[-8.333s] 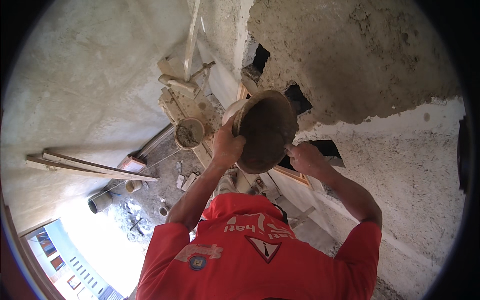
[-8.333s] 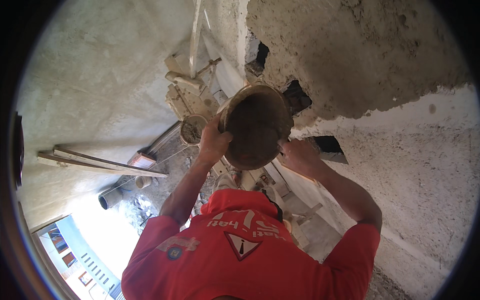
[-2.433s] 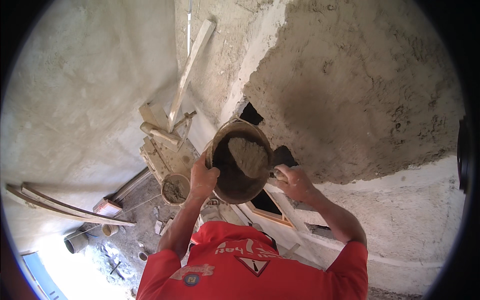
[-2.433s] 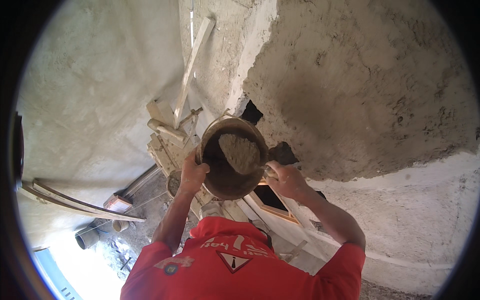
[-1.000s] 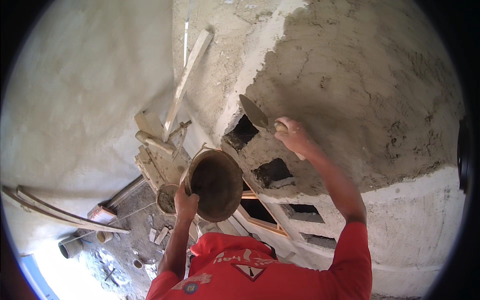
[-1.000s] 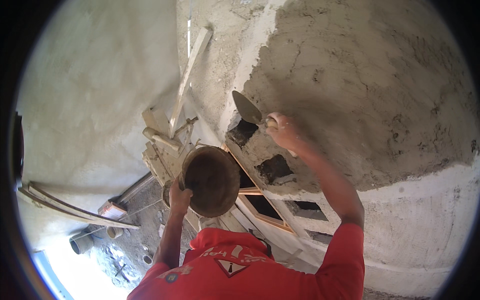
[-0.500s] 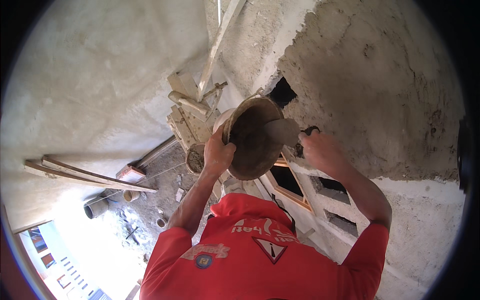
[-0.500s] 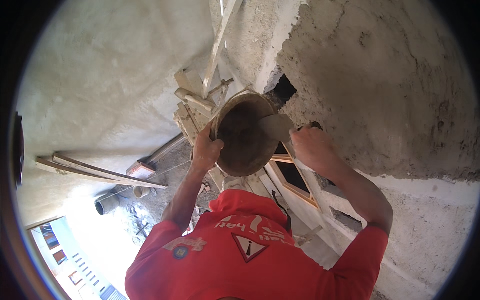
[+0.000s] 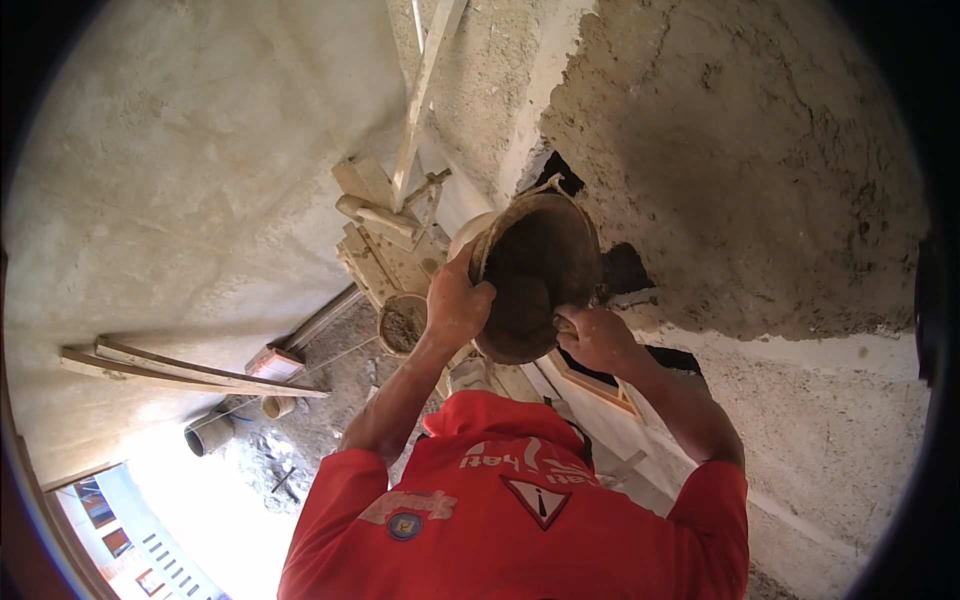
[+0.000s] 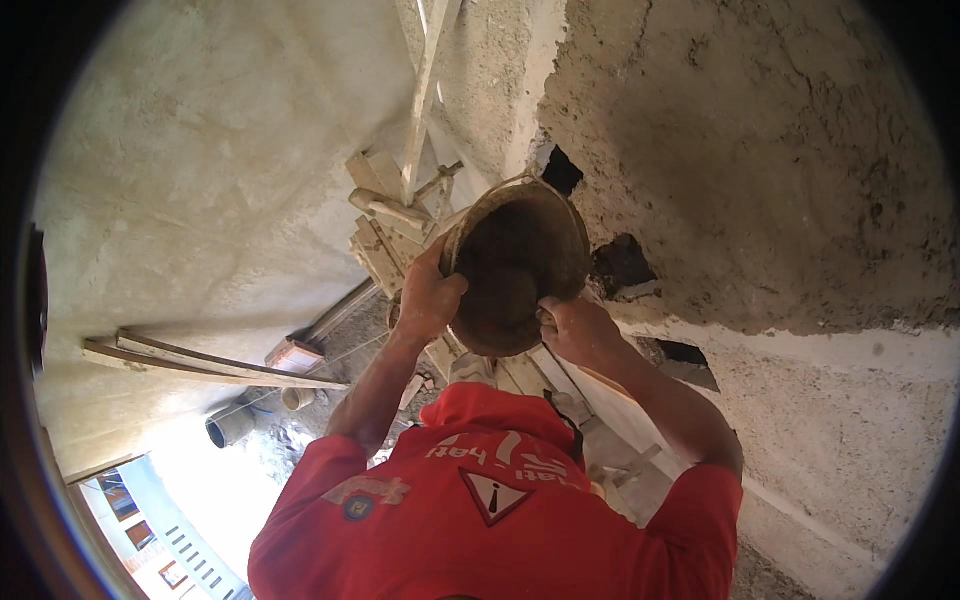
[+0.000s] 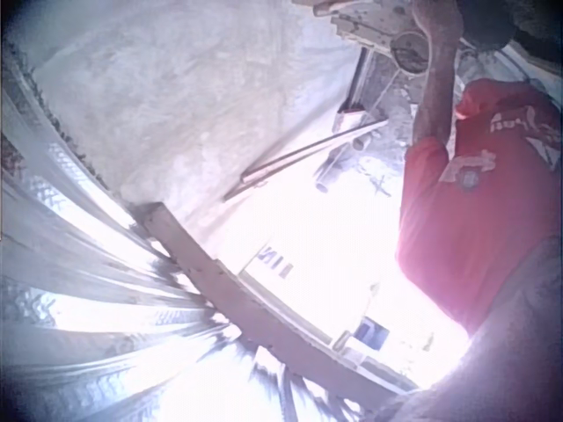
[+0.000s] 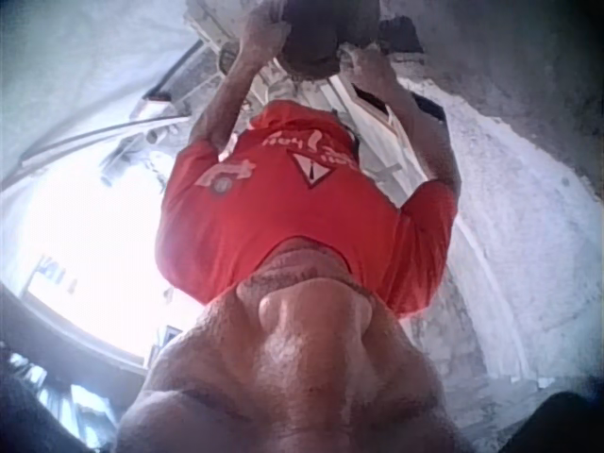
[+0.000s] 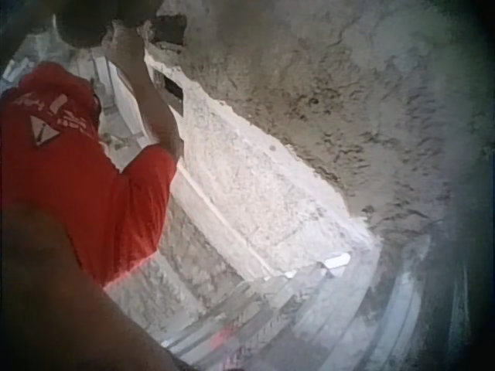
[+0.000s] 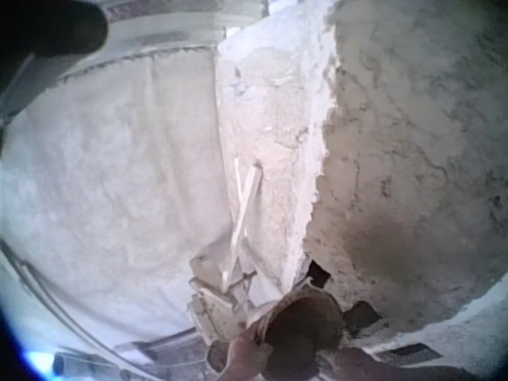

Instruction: The person applies plaster to a wall around a window frame by scooping mortar from a bucket and smoothing it into gaps and onto the surface.

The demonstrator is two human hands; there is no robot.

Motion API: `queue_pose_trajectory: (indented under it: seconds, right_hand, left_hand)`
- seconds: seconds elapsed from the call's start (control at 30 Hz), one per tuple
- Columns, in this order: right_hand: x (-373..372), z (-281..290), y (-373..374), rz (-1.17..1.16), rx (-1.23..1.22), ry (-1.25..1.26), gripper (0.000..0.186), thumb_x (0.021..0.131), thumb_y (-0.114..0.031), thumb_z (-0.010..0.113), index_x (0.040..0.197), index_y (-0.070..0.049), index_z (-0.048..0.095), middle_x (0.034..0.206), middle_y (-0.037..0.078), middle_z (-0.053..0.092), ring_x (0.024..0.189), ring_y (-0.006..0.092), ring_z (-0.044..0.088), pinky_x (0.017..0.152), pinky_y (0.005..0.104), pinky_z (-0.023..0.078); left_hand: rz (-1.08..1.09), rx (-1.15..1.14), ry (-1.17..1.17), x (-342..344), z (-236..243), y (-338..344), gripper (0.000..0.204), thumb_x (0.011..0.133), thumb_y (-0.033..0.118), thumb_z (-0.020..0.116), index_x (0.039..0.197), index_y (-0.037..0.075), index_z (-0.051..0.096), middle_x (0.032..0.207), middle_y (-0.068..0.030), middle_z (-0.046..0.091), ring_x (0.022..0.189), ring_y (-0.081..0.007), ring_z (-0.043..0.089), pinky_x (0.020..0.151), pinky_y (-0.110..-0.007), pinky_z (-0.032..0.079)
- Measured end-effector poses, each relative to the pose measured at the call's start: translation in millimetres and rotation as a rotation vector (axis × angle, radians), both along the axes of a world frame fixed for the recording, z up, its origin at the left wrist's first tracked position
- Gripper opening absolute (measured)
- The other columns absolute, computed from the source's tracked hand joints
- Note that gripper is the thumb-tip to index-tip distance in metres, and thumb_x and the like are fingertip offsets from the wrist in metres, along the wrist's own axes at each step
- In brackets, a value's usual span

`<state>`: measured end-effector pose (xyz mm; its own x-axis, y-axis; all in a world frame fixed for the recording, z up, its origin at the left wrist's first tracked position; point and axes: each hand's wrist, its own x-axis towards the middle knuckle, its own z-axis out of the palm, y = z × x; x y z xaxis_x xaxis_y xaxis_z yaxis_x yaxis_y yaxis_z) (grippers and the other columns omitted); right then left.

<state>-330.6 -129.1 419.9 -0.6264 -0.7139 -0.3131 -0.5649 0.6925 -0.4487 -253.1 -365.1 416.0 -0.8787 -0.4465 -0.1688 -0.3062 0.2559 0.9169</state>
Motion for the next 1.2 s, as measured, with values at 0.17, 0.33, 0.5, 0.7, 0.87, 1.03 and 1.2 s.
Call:
queue_pose_trajectory:
  seconds: [0.17, 0.33, 0.5, 0.7, 0.87, 1.03, 1.2]
  right_hand:
    - [15, -39, 10, -0.079, -0.238, -0.147, 0.037, 0.087, -0.026, 0.068, 0.118, -0.006, 0.063, 0.091, 0.020, 0.071, 0.088, 0.0384, 0.069, 0.077, 0.0468, 0.054]
    - [21, -44, 36, -0.167, -0.222, -0.154, 0.039, 0.088, -0.027, 0.069, 0.118, -0.004, 0.061, 0.085, 0.019, 0.070, 0.082, 0.0385, 0.069, 0.072, 0.0462, 0.053]
    - [12, -46, 44, -0.159, -0.312, 0.066, 0.040, 0.088, -0.027, 0.068, 0.118, -0.003, 0.060, 0.078, 0.020, 0.067, 0.078, 0.0397, 0.067, 0.069, 0.0480, 0.052]
    - [-11, 10, 51, -0.173, -0.228, 0.128, 0.039, 0.089, -0.029, 0.067, 0.119, -0.005, 0.062, 0.077, 0.021, 0.068, 0.075, 0.0407, 0.068, 0.071, 0.0481, 0.052]
    - [-20, 123, 44, -0.244, -0.228, 0.047, 0.040, 0.084, -0.026, 0.073, 0.116, -0.005, 0.061, 0.083, 0.020, 0.068, 0.079, 0.0353, 0.069, 0.076, 0.0423, 0.053]
    - [-17, 227, 32, 0.010, -0.297, 0.262, 0.040, 0.079, -0.020, 0.079, 0.111, -0.004, 0.060, 0.093, 0.011, 0.062, 0.077, 0.0199, 0.062, 0.071, 0.0311, 0.050]
    - [-18, 292, 33, 0.256, -0.389, 0.011, 0.042, 0.080, -0.019, 0.077, 0.118, -0.005, 0.063, 0.088, 0.008, 0.068, 0.078, 0.0167, 0.066, 0.070, 0.0323, 0.053]
  left_hand:
    - [-0.048, 0.018, -0.111, 0, 4, 5, 0.065, 0.071, 0.011, 0.061, 0.136, 0.007, 0.055, 0.105, -0.0260, 0.069, 0.104, -0.0418, 0.065, 0.091, -0.047, 0.049]
    - [-0.017, 0.112, 0.026, 7, -6, 0, 0.065, 0.072, 0.010, 0.061, 0.136, 0.006, 0.056, 0.105, -0.0257, 0.069, 0.103, -0.0401, 0.066, 0.092, -0.044, 0.049]
    - [-0.040, 0.048, -0.012, 1, -5, 1, 0.063, 0.071, 0.006, 0.060, 0.135, 0.005, 0.057, 0.104, -0.0225, 0.071, 0.101, -0.0340, 0.068, 0.090, -0.041, 0.050]
    - [0.055, 0.135, 0.114, 6, -4, -3, 0.063, 0.066, -0.001, 0.057, 0.130, -0.002, 0.058, 0.099, -0.0114, 0.069, 0.088, -0.0173, 0.063, 0.079, -0.031, 0.050]
    - [0.126, 0.209, 0.097, 9, -3, -2, 0.064, 0.068, 0.003, 0.056, 0.132, 0.002, 0.059, 0.099, -0.0158, 0.071, 0.092, -0.0269, 0.067, 0.088, -0.035, 0.050]
    - [0.215, 0.132, 0.133, 23, -13, -6, 0.064, 0.068, 0.003, 0.055, 0.132, 0.001, 0.059, 0.099, -0.0166, 0.071, 0.092, -0.0280, 0.067, 0.088, -0.035, 0.050]
    - [0.305, 0.119, 0.151, 47, -23, -2, 0.064, 0.069, 0.003, 0.055, 0.132, 0.002, 0.059, 0.101, -0.0180, 0.071, 0.095, -0.0291, 0.068, 0.089, -0.036, 0.050]
